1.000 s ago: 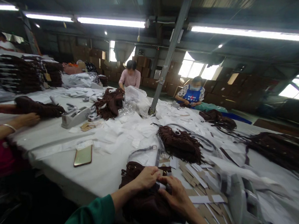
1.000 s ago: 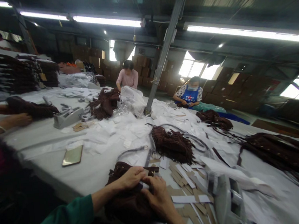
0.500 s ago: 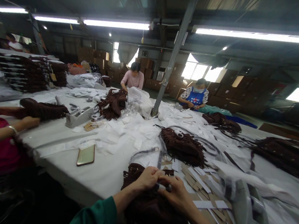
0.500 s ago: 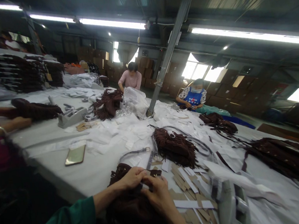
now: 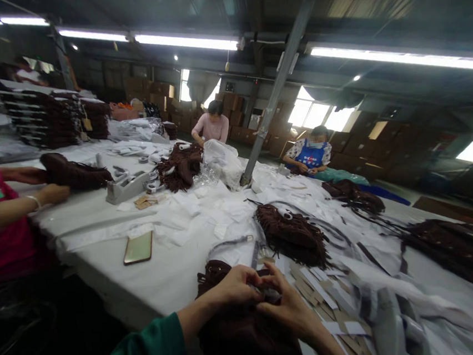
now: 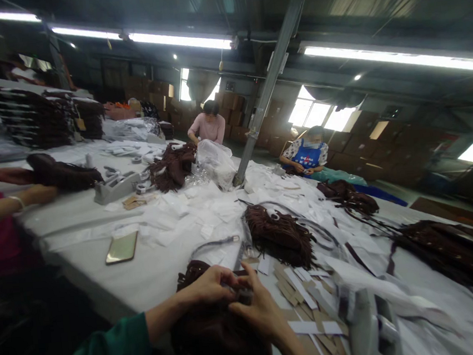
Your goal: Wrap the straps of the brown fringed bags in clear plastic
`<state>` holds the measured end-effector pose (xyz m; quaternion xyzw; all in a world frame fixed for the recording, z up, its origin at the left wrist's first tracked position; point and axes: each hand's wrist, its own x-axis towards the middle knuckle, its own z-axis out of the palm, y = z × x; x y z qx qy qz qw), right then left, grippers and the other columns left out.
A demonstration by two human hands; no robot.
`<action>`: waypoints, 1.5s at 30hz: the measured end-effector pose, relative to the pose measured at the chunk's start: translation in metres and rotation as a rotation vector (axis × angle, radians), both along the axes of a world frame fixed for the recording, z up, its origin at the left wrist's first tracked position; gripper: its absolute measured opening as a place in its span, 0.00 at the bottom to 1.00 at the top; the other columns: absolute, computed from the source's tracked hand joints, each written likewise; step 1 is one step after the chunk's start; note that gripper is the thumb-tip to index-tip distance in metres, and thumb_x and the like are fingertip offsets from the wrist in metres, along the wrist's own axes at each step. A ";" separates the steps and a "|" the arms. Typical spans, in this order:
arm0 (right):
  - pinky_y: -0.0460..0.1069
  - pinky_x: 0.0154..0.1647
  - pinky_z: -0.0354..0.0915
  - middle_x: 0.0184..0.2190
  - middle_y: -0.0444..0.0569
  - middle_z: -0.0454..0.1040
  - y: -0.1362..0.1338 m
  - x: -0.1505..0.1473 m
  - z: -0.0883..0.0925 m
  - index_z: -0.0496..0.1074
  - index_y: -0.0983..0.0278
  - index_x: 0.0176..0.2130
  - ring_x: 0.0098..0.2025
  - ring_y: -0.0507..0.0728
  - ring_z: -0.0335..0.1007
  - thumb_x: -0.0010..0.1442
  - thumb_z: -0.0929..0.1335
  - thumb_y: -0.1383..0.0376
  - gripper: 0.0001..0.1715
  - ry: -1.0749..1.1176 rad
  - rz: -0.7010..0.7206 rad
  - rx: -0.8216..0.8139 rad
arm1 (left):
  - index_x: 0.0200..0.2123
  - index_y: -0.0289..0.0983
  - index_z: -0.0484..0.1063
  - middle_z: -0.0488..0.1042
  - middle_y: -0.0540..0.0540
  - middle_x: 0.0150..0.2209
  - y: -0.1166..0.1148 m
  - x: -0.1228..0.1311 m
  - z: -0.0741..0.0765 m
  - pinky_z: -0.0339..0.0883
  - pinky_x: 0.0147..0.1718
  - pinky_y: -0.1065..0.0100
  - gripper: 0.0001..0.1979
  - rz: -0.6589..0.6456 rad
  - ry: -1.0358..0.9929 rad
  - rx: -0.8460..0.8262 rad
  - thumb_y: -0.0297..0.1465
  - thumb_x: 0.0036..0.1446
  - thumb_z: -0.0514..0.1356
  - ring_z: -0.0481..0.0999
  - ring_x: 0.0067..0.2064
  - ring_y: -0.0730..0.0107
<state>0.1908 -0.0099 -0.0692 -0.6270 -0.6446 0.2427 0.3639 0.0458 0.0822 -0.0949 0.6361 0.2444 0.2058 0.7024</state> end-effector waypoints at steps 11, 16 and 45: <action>0.56 0.39 0.71 0.30 0.48 0.79 0.000 0.008 0.014 0.78 0.59 0.36 0.33 0.59 0.76 0.60 0.62 0.66 0.15 -0.338 -0.094 0.387 | 0.37 0.36 0.73 0.72 0.50 0.31 0.006 -0.006 0.020 0.57 0.33 0.70 0.13 -0.015 0.012 0.372 0.35 0.48 0.61 0.68 0.33 0.69; 0.54 0.40 0.71 0.32 0.48 0.79 0.004 0.009 0.020 0.77 0.60 0.38 0.35 0.58 0.75 0.61 0.61 0.68 0.15 -0.395 -0.065 0.448 | 0.20 0.34 0.68 0.61 0.56 0.19 0.007 -0.003 0.029 0.48 0.23 0.72 0.08 -0.021 -0.040 -0.025 0.32 0.45 0.62 0.56 0.24 0.77; 0.58 0.59 0.51 0.54 0.50 0.71 -0.038 -0.010 -0.035 0.63 0.59 0.57 0.57 0.58 0.62 0.64 0.60 0.68 0.23 -0.668 -0.152 0.421 | 0.29 0.36 0.68 0.62 0.55 0.20 -0.026 0.009 -0.014 0.42 0.12 0.79 0.15 -0.002 0.063 -0.396 0.41 0.43 0.62 0.58 0.19 0.79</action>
